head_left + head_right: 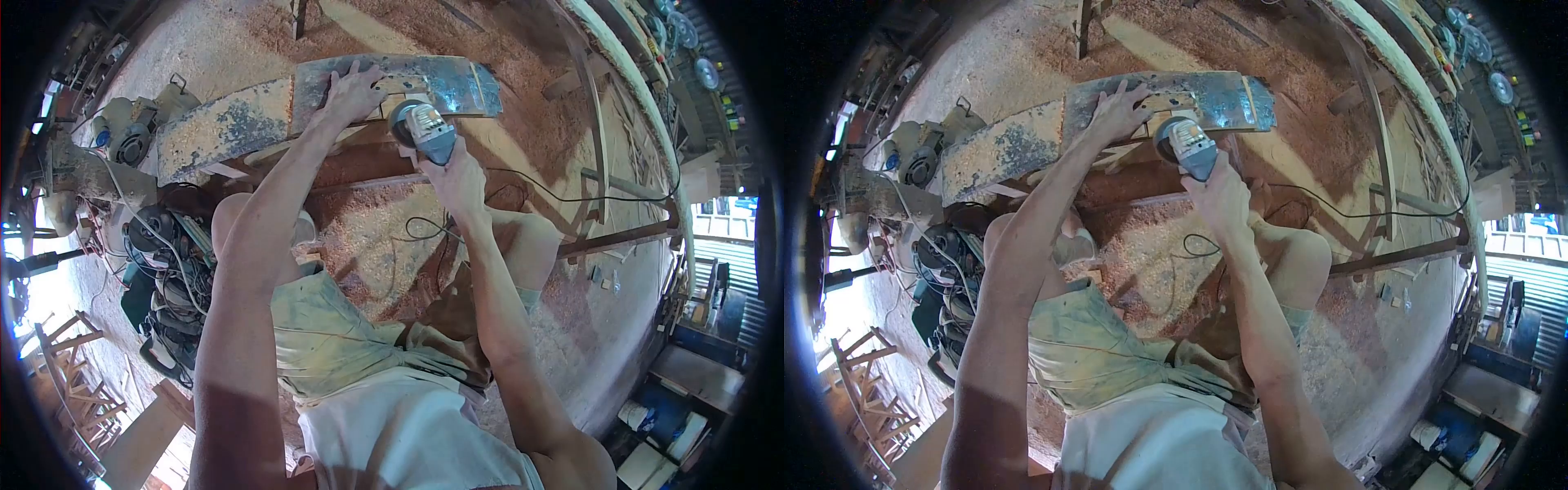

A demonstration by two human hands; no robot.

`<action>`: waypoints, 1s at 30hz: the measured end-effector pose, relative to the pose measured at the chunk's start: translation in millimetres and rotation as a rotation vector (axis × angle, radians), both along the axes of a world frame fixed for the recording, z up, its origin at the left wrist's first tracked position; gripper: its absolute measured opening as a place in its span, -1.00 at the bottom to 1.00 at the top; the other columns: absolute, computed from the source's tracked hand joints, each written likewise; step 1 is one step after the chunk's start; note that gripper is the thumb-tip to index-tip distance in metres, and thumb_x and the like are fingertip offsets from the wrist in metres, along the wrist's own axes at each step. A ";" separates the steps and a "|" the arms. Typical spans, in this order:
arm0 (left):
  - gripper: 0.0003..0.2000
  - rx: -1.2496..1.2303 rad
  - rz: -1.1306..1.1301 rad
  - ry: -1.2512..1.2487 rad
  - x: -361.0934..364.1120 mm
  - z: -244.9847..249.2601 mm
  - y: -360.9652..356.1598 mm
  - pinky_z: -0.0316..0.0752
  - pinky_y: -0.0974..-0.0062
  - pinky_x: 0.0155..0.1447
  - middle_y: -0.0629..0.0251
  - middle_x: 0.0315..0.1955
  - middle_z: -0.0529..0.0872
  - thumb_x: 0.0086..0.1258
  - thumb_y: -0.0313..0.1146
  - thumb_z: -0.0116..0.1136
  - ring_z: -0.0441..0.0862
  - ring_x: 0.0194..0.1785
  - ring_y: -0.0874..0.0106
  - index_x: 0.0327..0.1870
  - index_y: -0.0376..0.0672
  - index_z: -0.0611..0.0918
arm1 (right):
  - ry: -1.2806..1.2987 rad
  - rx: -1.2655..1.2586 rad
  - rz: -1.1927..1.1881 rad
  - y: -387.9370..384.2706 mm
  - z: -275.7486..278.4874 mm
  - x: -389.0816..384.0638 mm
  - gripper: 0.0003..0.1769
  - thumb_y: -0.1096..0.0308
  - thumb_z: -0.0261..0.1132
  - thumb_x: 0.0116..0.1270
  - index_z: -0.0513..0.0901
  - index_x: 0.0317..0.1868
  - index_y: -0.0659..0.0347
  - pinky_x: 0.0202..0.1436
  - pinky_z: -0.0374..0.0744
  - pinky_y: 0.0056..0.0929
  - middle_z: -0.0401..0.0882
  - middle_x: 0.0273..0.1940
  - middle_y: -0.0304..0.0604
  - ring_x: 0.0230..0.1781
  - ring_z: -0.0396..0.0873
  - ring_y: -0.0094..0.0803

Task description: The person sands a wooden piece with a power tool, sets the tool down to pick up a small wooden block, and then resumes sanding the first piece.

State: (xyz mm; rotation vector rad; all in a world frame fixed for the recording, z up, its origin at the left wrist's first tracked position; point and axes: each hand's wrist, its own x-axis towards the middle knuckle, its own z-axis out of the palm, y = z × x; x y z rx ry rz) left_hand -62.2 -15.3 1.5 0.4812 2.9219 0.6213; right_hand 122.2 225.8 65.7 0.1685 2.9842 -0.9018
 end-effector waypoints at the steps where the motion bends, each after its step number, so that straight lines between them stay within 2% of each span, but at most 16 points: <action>1: -0.31 0.000 -0.001 0.002 1.2 -0.4 0.1 -0.07 -0.59 0.82 0.28 0.84 0.34 0.65 0.11 0.28 0.07 0.90 -0.13 0.72 0.07 0.54 | 0.010 -0.001 0.003 -0.1 -0.7 0.0 -0.30 -0.01 0.61 0.36 0.57 0.21 0.38 0.17 0.71 0.29 0.85 -0.04 0.40 0.06 0.83 0.40; 7: -0.32 -0.020 -0.003 -0.010 4.9 5.7 2.3 -0.06 -0.58 0.82 0.27 0.83 0.34 0.67 0.12 0.27 0.08 0.90 -0.15 0.72 0.07 0.53 | 0.010 0.003 -0.093 -3.2 12.1 -5.0 -0.30 -0.09 0.54 0.35 0.59 0.16 0.38 0.16 0.70 0.28 0.85 -0.07 0.43 0.04 0.82 0.44; 9: -0.33 -0.015 0.001 -0.009 3.1 5.2 1.9 -0.05 -0.58 0.82 0.27 0.83 0.34 0.68 0.11 0.26 0.09 0.89 -0.16 0.72 0.07 0.53 | 0.004 0.002 -0.097 -2.9 13.1 -5.2 -0.29 -0.09 0.54 0.35 0.60 0.19 0.38 0.17 0.70 0.28 0.85 -0.06 0.43 0.05 0.82 0.44; 12: -0.34 -0.003 -0.007 0.008 4.6 4.7 2.3 -0.05 -0.58 0.82 0.26 0.83 0.35 0.68 0.09 0.26 0.09 0.89 -0.18 0.71 0.07 0.54 | -0.015 -0.001 -0.018 -2.6 9.8 -5.0 -0.21 -0.22 0.57 0.43 0.59 0.20 0.39 0.16 0.73 0.25 0.86 -0.06 0.41 0.05 0.84 0.40; 15: -0.35 0.003 -0.006 0.013 5.7 3.5 2.7 -0.04 -0.58 0.82 0.25 0.83 0.35 0.68 0.09 0.26 0.09 0.89 -0.19 0.71 0.06 0.54 | 0.064 0.014 -0.038 -1.5 7.7 -6.7 -0.23 -0.19 0.58 0.42 0.59 0.20 0.38 0.17 0.72 0.25 0.86 -0.05 0.40 0.05 0.84 0.40; 18: -0.35 0.002 -0.003 0.025 3.5 -0.1 3.2 -0.02 -0.59 0.81 0.24 0.82 0.36 0.68 0.10 0.26 0.10 0.89 -0.19 0.70 0.07 0.54 | 0.011 0.012 -0.090 3.9 10.1 -9.5 -0.24 -0.06 0.56 0.34 0.61 0.31 0.37 0.19 0.71 0.26 0.85 -0.03 0.42 0.08 0.82 0.43; 21: -0.34 -0.014 -0.002 0.016 2.1 3.2 7.4 0.00 -0.58 0.81 0.24 0.82 0.36 0.68 0.10 0.26 0.10 0.88 -0.20 0.71 0.07 0.54 | 0.047 0.002 -0.055 -0.1 10.0 -6.7 -0.26 -0.03 0.56 0.34 0.62 0.31 0.36 0.19 0.71 0.25 0.85 -0.02 0.41 0.09 0.82 0.42; 24: -0.33 -0.041 0.000 0.002 2.1 5.9 11.5 0.00 -0.57 0.81 0.26 0.83 0.34 0.69 0.11 0.24 0.10 0.89 -0.17 0.72 0.07 0.53 | 0.058 0.013 0.012 2.2 7.3 -5.1 -0.30 -0.04 0.61 0.36 0.60 0.21 0.37 0.15 0.73 0.26 0.86 -0.02 0.38 0.03 0.83 0.40; 30: -0.33 -0.059 0.005 0.014 2.9 -1.0 3.2 0.00 -0.54 0.83 0.32 0.85 0.31 0.70 0.10 0.22 0.08 0.91 -0.08 0.74 0.07 0.51 | 0.004 0.016 -0.103 1.1 10.3 -8.5 -0.30 -0.04 0.56 0.32 0.62 0.21 0.37 0.15 0.71 0.27 0.86 -0.07 0.40 0.03 0.83 0.42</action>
